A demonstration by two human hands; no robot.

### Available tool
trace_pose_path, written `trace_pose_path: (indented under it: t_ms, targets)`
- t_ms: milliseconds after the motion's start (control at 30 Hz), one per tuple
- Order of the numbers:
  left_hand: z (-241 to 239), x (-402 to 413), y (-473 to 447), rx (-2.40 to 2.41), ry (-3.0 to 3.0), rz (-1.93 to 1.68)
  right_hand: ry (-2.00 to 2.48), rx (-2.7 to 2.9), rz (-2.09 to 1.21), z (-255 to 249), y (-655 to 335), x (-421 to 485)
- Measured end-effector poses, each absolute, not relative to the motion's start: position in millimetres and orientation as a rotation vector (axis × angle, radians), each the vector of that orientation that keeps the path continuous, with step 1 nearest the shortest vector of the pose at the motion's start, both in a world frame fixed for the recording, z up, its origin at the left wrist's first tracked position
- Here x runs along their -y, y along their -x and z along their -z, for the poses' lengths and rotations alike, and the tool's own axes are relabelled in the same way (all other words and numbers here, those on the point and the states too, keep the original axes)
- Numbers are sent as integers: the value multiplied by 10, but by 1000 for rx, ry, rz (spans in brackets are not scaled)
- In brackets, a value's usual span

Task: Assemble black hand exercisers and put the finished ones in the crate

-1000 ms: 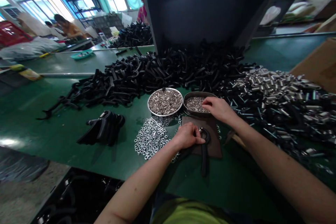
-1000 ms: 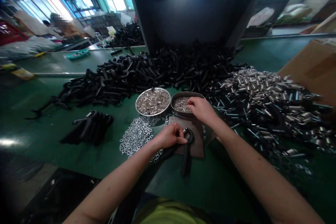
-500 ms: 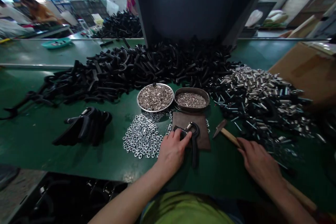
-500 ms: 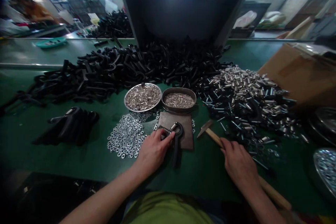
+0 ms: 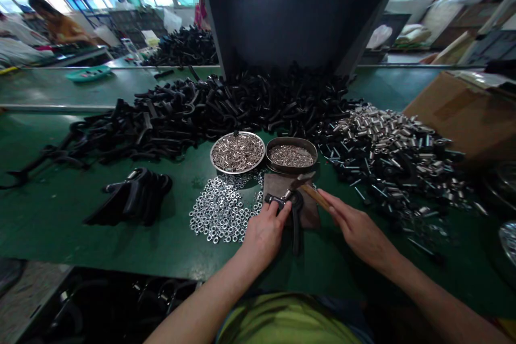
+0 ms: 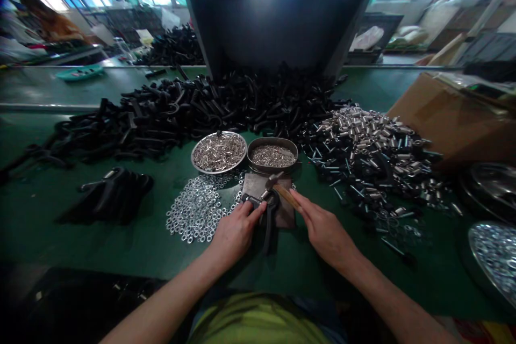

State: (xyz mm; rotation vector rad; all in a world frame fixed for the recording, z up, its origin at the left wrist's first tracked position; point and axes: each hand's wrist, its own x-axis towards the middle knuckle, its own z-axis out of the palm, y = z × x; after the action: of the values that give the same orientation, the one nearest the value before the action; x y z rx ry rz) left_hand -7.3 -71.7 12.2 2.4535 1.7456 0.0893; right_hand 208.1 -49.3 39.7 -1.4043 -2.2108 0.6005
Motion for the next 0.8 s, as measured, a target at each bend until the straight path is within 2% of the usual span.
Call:
trace_pose_path:
  t_ms: [167,333,500,600,800]
  targets:
    - [-115,712,71,-1756,-2474,-116,1378,2061,-479,-424,-2064,534]
    - [-79,727,88,-1763,-2439,-172,1556,2247,-652,-251,-2065,378]
    - [93,780,150,-1754,-2280,-549,1484,2092,-756,-570,-2097,560]
    - [158,798,159,-1802,-2192,-681,1350,1938,-727,-576,-2136,767]
    - [161,774,128,-1838,-2202,-638,1388,2310,-718,-393,-2099,783]
